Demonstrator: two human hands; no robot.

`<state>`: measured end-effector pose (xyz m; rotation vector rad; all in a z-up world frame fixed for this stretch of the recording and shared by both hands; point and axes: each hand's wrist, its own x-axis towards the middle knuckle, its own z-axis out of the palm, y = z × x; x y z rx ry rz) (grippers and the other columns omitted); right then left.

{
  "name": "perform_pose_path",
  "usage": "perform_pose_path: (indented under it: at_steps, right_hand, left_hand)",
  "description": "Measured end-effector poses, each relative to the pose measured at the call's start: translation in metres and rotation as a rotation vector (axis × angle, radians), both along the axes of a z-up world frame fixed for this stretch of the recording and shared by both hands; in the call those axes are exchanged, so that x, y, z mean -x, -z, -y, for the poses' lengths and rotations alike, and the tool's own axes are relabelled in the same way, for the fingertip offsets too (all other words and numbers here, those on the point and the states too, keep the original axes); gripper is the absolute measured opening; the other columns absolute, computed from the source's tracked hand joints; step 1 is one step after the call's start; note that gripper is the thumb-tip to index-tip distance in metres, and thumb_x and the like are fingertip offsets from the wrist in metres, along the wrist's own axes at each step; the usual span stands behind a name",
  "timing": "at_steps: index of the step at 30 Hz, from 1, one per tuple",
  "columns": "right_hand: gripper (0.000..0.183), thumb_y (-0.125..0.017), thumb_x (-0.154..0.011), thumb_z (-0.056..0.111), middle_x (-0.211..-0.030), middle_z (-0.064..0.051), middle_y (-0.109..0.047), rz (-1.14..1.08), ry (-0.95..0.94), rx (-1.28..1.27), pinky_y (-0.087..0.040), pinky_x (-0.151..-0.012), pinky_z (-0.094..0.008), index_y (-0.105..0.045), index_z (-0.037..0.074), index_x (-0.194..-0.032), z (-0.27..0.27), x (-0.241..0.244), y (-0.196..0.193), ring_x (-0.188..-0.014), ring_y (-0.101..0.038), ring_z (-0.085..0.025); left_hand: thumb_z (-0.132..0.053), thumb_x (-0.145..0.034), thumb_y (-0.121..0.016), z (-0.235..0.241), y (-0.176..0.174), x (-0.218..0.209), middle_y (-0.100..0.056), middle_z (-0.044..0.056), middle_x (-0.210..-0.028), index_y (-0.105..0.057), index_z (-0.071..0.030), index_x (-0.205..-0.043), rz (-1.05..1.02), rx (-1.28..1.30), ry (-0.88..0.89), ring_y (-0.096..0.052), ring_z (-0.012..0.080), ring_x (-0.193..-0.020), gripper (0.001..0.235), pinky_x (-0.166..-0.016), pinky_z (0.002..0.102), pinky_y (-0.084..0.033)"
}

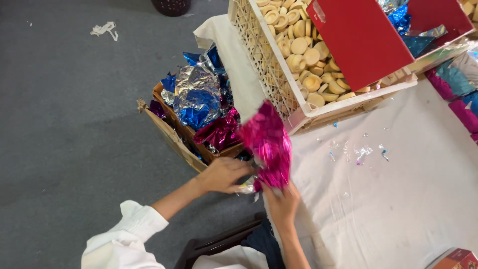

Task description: The person wraps a small rectangular box with shiny pink foil paper. They fold the paper around the box, use a white plastic squeegee tool to smooth the foil, and secure the edges with clear tape from a red dispenser.

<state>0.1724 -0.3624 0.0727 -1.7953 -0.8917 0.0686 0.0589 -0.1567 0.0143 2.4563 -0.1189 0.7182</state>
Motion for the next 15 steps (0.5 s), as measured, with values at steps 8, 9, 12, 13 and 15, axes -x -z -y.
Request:
perform_pose_path:
  at_steps: [8,9,12,13,15]
  right_hand:
    - [0.03,-0.083,-0.087,-0.006,-0.116,-0.012,-0.073,0.111,0.503,-0.135,-0.051,-0.102,-0.03,-0.07,-0.008,-0.115,0.188,-0.052,0.028,-0.108,-0.067,-0.015]
    - [0.026,-0.081,-0.094,-0.009,-0.119,-0.016,-0.073,0.203,0.543,-0.031,-0.051,-0.113,-0.033,-0.07,-0.011,-0.118,0.199,-0.052,0.009,-0.114,-0.069,-0.017]
    - [0.026,-0.076,-0.098,-0.003,-0.119,-0.012,-0.072,0.045,0.439,-0.231,-0.055,-0.111,-0.032,-0.066,-0.008,-0.122,0.196,-0.057,-0.018,-0.113,-0.07,-0.016]
    - [0.026,-0.076,-0.098,-0.003,-0.119,-0.012,-0.072,0.044,0.44,-0.232,-0.055,-0.111,-0.032,-0.066,-0.008,-0.122,0.196,-0.056,-0.018,-0.113,-0.07,-0.016]
    - [0.027,-0.077,-0.094,-0.004,-0.112,-0.014,-0.072,0.016,0.54,-0.192,-0.056,-0.101,-0.032,-0.067,-0.006,-0.118,0.196,-0.055,-0.018,-0.105,-0.07,-0.018]
  left_hand:
    - [-0.077,-0.094,-0.053,-0.132,0.027,-0.035,-0.017,0.03,-0.168,-0.016,-0.006,-0.162,0.057,0.141,-0.801,-0.017,0.0461,-0.156,0.105,-0.123,0.061,-0.015]
    - [-0.081,-0.091,-0.051,-0.145,0.043,-0.047,-0.009,0.031,-0.169,-0.003,-0.006,-0.164,-0.056,0.236,-0.771,-0.008,0.0471,-0.155,0.115,-0.12,0.063,-0.008]
    - [-0.079,-0.092,-0.043,-0.133,0.07,-0.078,-0.011,0.016,-0.172,0.012,-0.011,-0.161,-0.685,0.298,-0.559,-0.02,0.0325,-0.153,0.112,-0.122,0.069,0.006]
    - [-0.079,-0.092,-0.043,-0.125,0.082,-0.086,-0.011,0.016,-0.172,0.012,-0.011,-0.161,-0.685,0.297,-0.559,-0.02,0.0325,-0.153,0.112,-0.122,0.069,0.006]
    - [-0.069,-0.097,-0.036,-0.11,0.107,-0.103,-0.026,0.012,-0.165,0.003,-0.023,-0.169,-0.757,0.056,-0.437,-0.025,0.0345,-0.152,0.094,-0.122,0.068,-0.002]
